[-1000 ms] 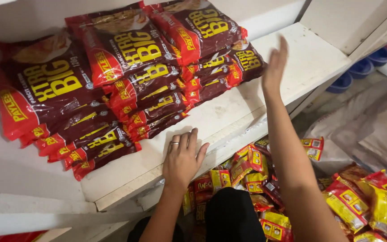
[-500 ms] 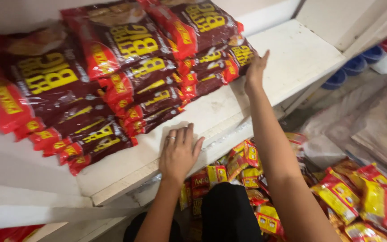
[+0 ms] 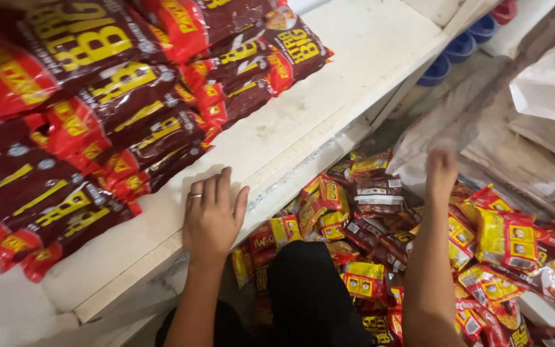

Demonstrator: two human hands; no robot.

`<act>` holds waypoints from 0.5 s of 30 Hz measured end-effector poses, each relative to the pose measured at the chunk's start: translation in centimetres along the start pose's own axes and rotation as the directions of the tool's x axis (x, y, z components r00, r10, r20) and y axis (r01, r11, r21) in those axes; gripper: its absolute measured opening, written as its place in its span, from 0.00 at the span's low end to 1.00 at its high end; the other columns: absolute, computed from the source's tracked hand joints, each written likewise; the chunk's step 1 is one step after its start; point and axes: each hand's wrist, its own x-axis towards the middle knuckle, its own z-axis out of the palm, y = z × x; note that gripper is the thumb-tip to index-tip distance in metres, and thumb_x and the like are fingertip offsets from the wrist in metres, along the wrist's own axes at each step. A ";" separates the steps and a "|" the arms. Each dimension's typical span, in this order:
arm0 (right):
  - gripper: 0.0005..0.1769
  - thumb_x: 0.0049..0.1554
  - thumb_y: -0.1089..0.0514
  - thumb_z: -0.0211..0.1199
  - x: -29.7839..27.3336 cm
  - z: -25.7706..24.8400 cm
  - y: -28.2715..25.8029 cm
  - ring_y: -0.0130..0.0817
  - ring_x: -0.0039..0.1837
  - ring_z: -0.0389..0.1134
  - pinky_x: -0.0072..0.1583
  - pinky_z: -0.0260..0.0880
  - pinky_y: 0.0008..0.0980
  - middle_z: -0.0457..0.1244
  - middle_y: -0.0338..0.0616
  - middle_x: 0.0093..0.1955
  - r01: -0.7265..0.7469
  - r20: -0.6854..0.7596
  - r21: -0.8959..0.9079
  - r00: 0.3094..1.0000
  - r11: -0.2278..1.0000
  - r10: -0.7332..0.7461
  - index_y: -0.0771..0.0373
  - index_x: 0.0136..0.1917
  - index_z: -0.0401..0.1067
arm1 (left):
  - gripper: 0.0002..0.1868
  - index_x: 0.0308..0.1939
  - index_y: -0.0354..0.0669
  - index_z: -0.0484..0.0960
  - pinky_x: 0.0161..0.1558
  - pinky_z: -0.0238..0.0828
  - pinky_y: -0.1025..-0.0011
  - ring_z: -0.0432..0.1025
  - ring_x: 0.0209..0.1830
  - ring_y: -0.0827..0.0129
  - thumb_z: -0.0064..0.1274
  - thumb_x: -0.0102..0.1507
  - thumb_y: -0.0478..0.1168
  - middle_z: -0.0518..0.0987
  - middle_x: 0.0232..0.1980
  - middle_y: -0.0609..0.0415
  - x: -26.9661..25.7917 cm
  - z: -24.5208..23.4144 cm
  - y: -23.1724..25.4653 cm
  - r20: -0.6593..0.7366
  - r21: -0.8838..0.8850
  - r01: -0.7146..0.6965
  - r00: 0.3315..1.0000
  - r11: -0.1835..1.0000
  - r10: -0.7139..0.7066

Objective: Stocking instant noodle packets from the floor onto a shelf

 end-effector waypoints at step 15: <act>0.47 0.58 0.45 0.61 -15.6 5.7 9.0 0.56 0.87 0.36 0.74 0.42 0.78 0.38 0.43 0.89 0.584 0.504 -0.811 0.721 -0.026 0.477 0.30 0.83 0.41 | 0.23 0.54 0.42 0.82 0.44 0.74 0.67 0.74 0.40 0.61 0.50 0.69 0.57 0.78 0.41 0.52 0.1 0.2 -0.2 -0.021 0.037 -0.025 0.999 0.999 0.026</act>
